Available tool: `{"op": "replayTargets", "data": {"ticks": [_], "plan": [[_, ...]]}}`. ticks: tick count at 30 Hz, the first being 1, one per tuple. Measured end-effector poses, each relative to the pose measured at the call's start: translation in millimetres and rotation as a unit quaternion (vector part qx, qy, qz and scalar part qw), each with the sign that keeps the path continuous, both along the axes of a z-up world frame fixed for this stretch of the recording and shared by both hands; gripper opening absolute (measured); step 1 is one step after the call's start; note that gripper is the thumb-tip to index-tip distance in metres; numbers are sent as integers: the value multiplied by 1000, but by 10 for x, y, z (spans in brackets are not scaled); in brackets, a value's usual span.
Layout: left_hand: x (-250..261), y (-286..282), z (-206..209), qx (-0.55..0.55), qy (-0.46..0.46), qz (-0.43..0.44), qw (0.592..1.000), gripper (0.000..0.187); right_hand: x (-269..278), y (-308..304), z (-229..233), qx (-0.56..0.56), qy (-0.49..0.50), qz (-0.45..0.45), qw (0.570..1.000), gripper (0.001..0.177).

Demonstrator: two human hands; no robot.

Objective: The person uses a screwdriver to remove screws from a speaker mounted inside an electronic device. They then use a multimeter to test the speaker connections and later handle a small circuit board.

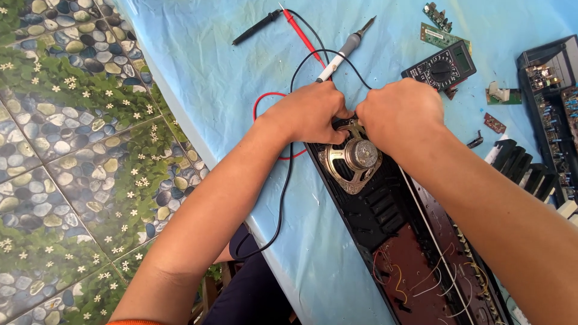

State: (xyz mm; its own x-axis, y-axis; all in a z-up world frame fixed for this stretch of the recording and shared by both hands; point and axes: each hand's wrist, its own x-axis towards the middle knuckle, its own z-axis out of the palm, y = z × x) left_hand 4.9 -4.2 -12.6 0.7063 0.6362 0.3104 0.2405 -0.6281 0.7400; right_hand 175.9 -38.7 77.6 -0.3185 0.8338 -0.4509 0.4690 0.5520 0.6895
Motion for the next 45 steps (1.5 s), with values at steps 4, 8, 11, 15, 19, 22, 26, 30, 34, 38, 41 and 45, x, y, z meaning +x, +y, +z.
{"op": "replayTargets", "data": {"ticks": [4, 8, 11, 15, 19, 22, 26, 30, 34, 38, 41, 45], "plan": [[33, -21, 10, 11, 1, -1, 1000, 27, -191, 57, 182, -42, 59, -241, 968, 35], [-15, -10, 9, 5, 9, -5, 1000, 31, -108, -4, 105, 3, 9, 14, 1000, 27], [-7, 20, 23, 7, 0, -9, 1000, 32, 5, -6, 136, 35, -12, 230, 972, 29], [-36, 31, 1, -2, -9, -16, 1000, 32, 103, -79, 100, 60, 26, 283, 957, 20], [-27, 15, 35, 0, -10, -12, 1000, 31, 271, -51, -55, 50, 43, 226, 972, 17], [2, 14, -1, 6, -6, -11, 1000, 32, 222, -38, -104, 46, 34, 213, 975, 24], [28, 19, -49, 0, 2, -4, 1000, 32, 200, -6, -117, 31, 28, 136, 990, 26], [23, 23, -44, -3, -1, -7, 1000, 32, -19, 41, -68, 8, 35, -35, 999, 28], [-4, 39, -23, -5, 5, -4, 1000, 32, -338, 169, 143, -29, 40, -126, 991, 30], [-12, 68, -30, 85, 45, -55, 994, 22, -602, 115, 390, -109, -92, -222, 965, 30], [-5, 61, 47, 105, 53, -59, 991, 33, -140, -39, 281, -16, -20, -151, 988, 25], [-9, -44, 280, 135, 41, -64, 988, 48, 505, -950, 744, 235, 201, -35, 950, 35]]}}
